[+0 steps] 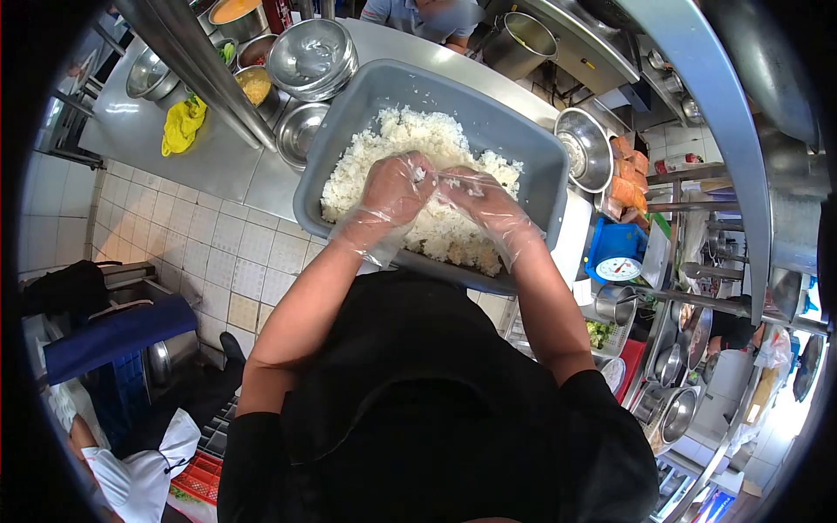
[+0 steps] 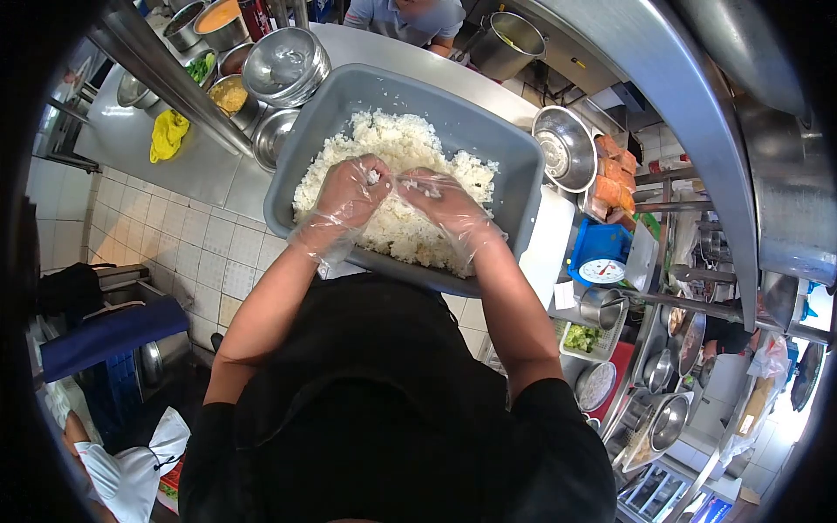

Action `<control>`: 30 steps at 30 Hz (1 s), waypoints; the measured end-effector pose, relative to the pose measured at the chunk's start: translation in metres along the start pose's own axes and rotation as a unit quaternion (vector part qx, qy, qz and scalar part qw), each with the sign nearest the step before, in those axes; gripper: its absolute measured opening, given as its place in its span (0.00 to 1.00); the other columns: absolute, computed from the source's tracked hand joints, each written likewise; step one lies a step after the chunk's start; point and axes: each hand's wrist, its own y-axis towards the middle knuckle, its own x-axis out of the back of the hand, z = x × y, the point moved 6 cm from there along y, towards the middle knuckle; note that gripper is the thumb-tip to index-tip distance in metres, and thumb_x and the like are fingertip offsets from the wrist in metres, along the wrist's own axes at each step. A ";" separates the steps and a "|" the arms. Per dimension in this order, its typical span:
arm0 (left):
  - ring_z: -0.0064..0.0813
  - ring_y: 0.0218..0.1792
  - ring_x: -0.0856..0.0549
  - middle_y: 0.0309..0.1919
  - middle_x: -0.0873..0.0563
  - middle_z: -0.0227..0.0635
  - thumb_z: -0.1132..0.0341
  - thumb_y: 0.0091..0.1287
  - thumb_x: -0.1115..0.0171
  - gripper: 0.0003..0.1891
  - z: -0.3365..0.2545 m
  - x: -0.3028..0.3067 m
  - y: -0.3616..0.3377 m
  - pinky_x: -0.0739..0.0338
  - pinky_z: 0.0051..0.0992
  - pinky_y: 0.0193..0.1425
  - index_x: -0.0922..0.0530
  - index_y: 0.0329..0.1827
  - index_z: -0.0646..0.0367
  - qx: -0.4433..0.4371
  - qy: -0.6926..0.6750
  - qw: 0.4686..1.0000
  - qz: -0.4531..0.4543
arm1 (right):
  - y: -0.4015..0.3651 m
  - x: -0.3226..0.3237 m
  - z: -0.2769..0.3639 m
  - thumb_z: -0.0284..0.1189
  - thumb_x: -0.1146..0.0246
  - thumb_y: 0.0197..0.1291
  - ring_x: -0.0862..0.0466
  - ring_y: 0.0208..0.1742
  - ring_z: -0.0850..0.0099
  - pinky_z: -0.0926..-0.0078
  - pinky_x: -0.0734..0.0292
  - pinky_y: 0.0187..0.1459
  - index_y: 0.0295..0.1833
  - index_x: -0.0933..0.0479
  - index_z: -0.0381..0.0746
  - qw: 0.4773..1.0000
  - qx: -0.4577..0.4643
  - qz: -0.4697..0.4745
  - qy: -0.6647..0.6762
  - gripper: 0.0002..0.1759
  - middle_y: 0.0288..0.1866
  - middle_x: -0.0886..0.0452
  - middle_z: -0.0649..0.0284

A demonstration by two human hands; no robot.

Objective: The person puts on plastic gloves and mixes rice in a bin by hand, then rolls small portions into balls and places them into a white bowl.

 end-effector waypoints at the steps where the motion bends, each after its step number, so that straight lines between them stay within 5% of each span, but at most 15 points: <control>1: 0.36 0.26 0.17 0.25 0.15 0.43 0.65 0.63 0.32 0.07 0.003 0.000 0.001 0.24 0.33 0.34 0.16 0.36 0.60 0.014 0.002 1.000 0.014 | -0.001 0.000 -0.005 0.46 0.34 0.68 0.18 0.55 0.67 0.70 0.26 0.60 0.60 0.20 0.35 1.000 0.000 0.000 0.001 0.27 0.57 0.16 0.57; 6: 0.27 0.25 0.19 0.24 0.15 0.40 0.66 0.63 0.31 0.08 0.015 0.002 0.008 0.24 0.31 0.34 0.15 0.39 0.62 0.051 -0.020 0.997 0.060 | -0.019 -0.004 0.002 0.50 0.36 0.68 0.18 0.55 0.68 0.72 0.28 0.61 0.66 0.23 0.36 0.992 -0.098 0.018 0.079 0.32 0.55 0.16 0.57; 9: 0.20 0.26 0.20 0.25 0.15 0.35 0.67 0.63 0.30 0.09 0.035 -0.005 0.013 0.24 0.26 0.33 0.14 0.41 0.65 0.137 -0.096 0.976 0.143 | -0.009 -0.001 -0.004 0.52 0.37 0.69 0.18 0.52 0.72 0.72 0.26 0.58 0.68 0.26 0.34 0.999 -0.034 0.021 -0.011 0.35 0.51 0.15 0.55; 11: 0.18 0.25 0.19 0.24 0.14 0.34 0.69 0.63 0.31 0.07 0.051 -0.008 0.016 0.25 0.24 0.30 0.13 0.39 0.63 0.161 -0.225 0.954 0.119 | -0.005 -0.002 -0.017 0.53 0.39 0.70 0.18 0.50 0.73 0.72 0.25 0.57 0.67 0.25 0.33 0.999 -0.013 0.015 0.026 0.35 0.49 0.15 0.55; 14: 0.18 0.28 0.20 0.28 0.14 0.31 0.71 0.65 0.30 0.09 0.057 0.007 0.020 0.26 0.20 0.32 0.15 0.42 0.68 0.183 -0.238 0.952 0.055 | -0.008 0.001 -0.013 0.59 0.44 0.70 0.18 0.50 0.73 0.73 0.24 0.55 0.67 0.27 0.32 0.998 0.004 0.003 0.065 0.40 0.50 0.15 0.55; 16: 0.17 0.25 0.21 0.25 0.15 0.29 0.69 0.64 0.30 0.07 0.066 0.012 0.021 0.28 0.22 0.30 0.13 0.41 0.63 0.175 -0.242 0.954 0.029 | -0.008 0.005 -0.013 0.64 0.47 0.69 0.18 0.50 0.72 0.73 0.23 0.54 0.69 0.29 0.32 0.998 -0.001 -0.006 0.068 0.45 0.53 0.15 0.55; 18: 0.16 0.27 0.22 0.26 0.15 0.28 0.68 0.65 0.30 0.08 0.070 0.019 0.018 0.29 0.22 0.31 0.13 0.43 0.63 0.196 -0.209 0.958 -0.008 | -0.002 0.004 -0.019 0.77 0.50 0.56 0.18 0.55 0.66 0.65 0.23 0.59 0.74 0.36 0.36 0.943 -0.004 0.033 0.330 0.59 0.68 0.24 0.52; 19: 0.16 0.29 0.23 0.29 0.16 0.27 0.66 0.66 0.29 0.10 0.066 0.023 0.016 0.29 0.21 0.34 0.13 0.45 0.62 0.220 -0.176 0.959 -0.009 | -0.003 0.003 -0.017 0.86 0.59 0.46 0.24 0.65 0.57 0.57 0.27 0.64 0.79 0.42 0.42 0.924 0.023 0.077 0.374 0.68 0.75 0.34 0.48; 20: 0.16 0.29 0.23 0.29 0.16 0.27 0.66 0.66 0.29 0.10 0.067 0.020 0.014 0.29 0.21 0.34 0.13 0.45 0.62 0.218 -0.179 0.959 -0.006 | -0.004 0.005 -0.021 0.86 0.59 0.46 0.24 0.65 0.57 0.57 0.27 0.64 0.79 0.42 0.42 0.925 0.022 0.073 0.372 0.68 0.75 0.34 0.48; 23: 0.16 0.34 0.21 0.33 0.15 0.26 0.64 0.68 0.30 0.12 0.054 0.017 0.006 0.26 0.20 0.39 0.14 0.48 0.63 0.200 -0.196 0.960 0.012 | -0.011 0.007 0.004 0.88 0.60 0.41 0.36 0.76 0.44 0.43 0.38 0.72 0.83 0.48 0.48 0.812 0.038 0.077 0.577 0.72 0.82 0.46 0.44; 26: 0.18 0.36 0.20 0.34 0.14 0.29 0.64 0.69 0.31 0.12 0.040 0.008 -0.001 0.23 0.21 0.43 0.15 0.49 0.63 0.164 -0.196 0.966 0.032 | -0.015 0.010 0.016 0.89 0.66 0.40 0.35 0.75 0.43 0.45 0.37 0.70 0.83 0.48 0.53 0.782 0.044 0.082 0.617 0.71 0.82 0.45 0.46; 27: 0.21 0.39 0.17 0.37 0.12 0.32 0.62 0.69 0.31 0.14 0.034 0.008 -0.002 0.21 0.24 0.47 0.16 0.51 0.63 0.130 -0.144 0.980 0.040 | -0.015 0.014 0.016 0.85 0.60 0.48 0.31 0.73 0.47 0.48 0.34 0.69 0.81 0.43 0.46 0.780 0.080 0.087 0.614 0.66 0.80 0.41 0.45; 29: 0.18 0.44 0.18 0.42 0.13 0.29 0.66 0.69 0.31 0.09 0.045 -0.003 -0.004 0.23 0.23 0.49 0.17 0.49 0.59 0.059 -0.140 0.988 0.029 | -0.002 0.036 -0.024 0.73 0.46 0.59 0.22 0.65 0.57 0.55 0.28 0.64 0.70 0.30 0.37 0.883 0.077 -0.132 0.443 0.52 0.69 0.25 0.46; 30: 0.19 0.44 0.18 0.43 0.13 0.30 0.64 0.68 0.29 0.11 0.047 -0.002 -0.004 0.22 0.23 0.52 0.17 0.49 0.60 0.089 -0.142 0.985 0.034 | 0.002 0.052 -0.042 0.52 0.38 0.70 0.14 0.48 0.67 0.66 0.20 0.52 0.56 0.23 0.33 0.904 0.039 -0.227 0.359 0.30 0.53 0.15 0.52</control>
